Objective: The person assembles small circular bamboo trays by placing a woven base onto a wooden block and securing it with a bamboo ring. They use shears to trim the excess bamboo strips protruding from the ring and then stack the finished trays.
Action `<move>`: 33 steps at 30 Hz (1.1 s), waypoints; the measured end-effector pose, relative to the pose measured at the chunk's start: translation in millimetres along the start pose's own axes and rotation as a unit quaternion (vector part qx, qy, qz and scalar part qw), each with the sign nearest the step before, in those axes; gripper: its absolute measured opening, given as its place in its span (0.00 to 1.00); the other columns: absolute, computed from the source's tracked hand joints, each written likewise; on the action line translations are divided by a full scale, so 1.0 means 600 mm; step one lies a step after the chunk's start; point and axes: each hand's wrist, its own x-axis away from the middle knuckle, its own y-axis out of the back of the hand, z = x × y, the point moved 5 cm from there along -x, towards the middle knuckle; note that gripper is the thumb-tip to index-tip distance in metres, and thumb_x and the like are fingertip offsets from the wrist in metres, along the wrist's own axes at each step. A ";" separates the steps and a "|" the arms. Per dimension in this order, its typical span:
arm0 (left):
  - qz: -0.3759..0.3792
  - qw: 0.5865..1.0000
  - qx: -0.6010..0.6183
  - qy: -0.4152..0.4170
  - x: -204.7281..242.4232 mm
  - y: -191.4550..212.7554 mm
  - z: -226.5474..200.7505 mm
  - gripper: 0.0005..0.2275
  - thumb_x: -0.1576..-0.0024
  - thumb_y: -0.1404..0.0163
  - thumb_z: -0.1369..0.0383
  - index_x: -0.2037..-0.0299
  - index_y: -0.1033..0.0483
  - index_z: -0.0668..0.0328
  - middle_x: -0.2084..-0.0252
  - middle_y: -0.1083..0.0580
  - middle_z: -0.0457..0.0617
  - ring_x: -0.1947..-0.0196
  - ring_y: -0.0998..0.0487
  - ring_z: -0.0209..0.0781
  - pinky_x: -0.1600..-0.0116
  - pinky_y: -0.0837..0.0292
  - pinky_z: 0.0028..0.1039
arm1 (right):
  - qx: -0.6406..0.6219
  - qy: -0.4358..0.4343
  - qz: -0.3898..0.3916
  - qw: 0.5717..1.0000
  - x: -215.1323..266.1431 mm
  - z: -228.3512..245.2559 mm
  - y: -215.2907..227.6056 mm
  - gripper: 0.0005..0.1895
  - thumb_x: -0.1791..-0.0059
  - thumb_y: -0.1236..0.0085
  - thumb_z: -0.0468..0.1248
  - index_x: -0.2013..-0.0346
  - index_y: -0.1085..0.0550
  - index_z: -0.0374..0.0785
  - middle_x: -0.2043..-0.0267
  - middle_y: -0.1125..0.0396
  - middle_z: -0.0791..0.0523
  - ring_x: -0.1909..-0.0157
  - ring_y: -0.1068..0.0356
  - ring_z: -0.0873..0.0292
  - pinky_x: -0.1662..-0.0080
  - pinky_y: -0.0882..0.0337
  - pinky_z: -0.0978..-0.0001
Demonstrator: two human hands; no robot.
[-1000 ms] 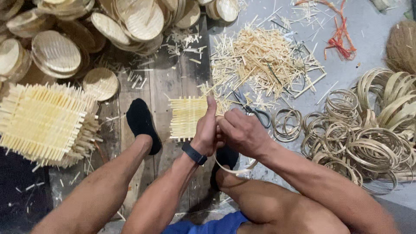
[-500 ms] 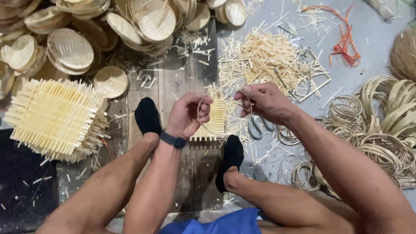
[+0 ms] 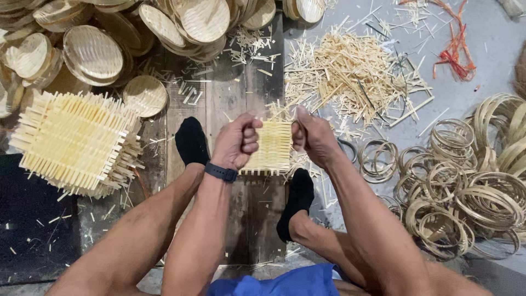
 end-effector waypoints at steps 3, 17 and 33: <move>-0.094 0.994 -0.016 -0.051 -0.010 0.043 -0.006 0.06 0.41 0.45 0.67 0.66 0.22 0.60 0.83 0.42 0.38 0.84 0.45 0.27 0.82 0.52 0.17 | 0.101 0.021 -0.010 0.995 -0.011 -0.028 0.036 0.13 0.51 0.40 0.42 0.65 0.23 0.32 0.75 0.32 0.56 0.76 0.32 0.63 0.72 0.27 0.71; -0.249 0.716 -0.588 -0.283 -0.097 0.227 0.061 0.10 0.56 0.36 0.72 0.63 0.15 0.59 0.67 0.18 0.53 0.68 0.16 0.43 0.58 0.22 0.30 | 0.435 0.058 -0.282 0.853 -0.065 -0.217 0.083 0.14 0.59 0.31 0.40 0.61 0.17 0.37 0.69 0.23 0.49 0.67 0.22 0.56 0.59 0.25 0.64; -0.312 0.734 -0.574 -0.185 -0.116 0.273 0.069 0.11 0.60 0.32 0.70 0.66 0.13 0.56 0.69 0.17 0.48 0.69 0.16 0.39 0.57 0.22 0.27 | 0.415 0.069 -0.247 0.873 -0.084 -0.234 0.104 0.10 0.62 0.30 0.37 0.67 0.17 0.38 0.71 0.23 0.51 0.68 0.22 0.56 0.60 0.25 0.65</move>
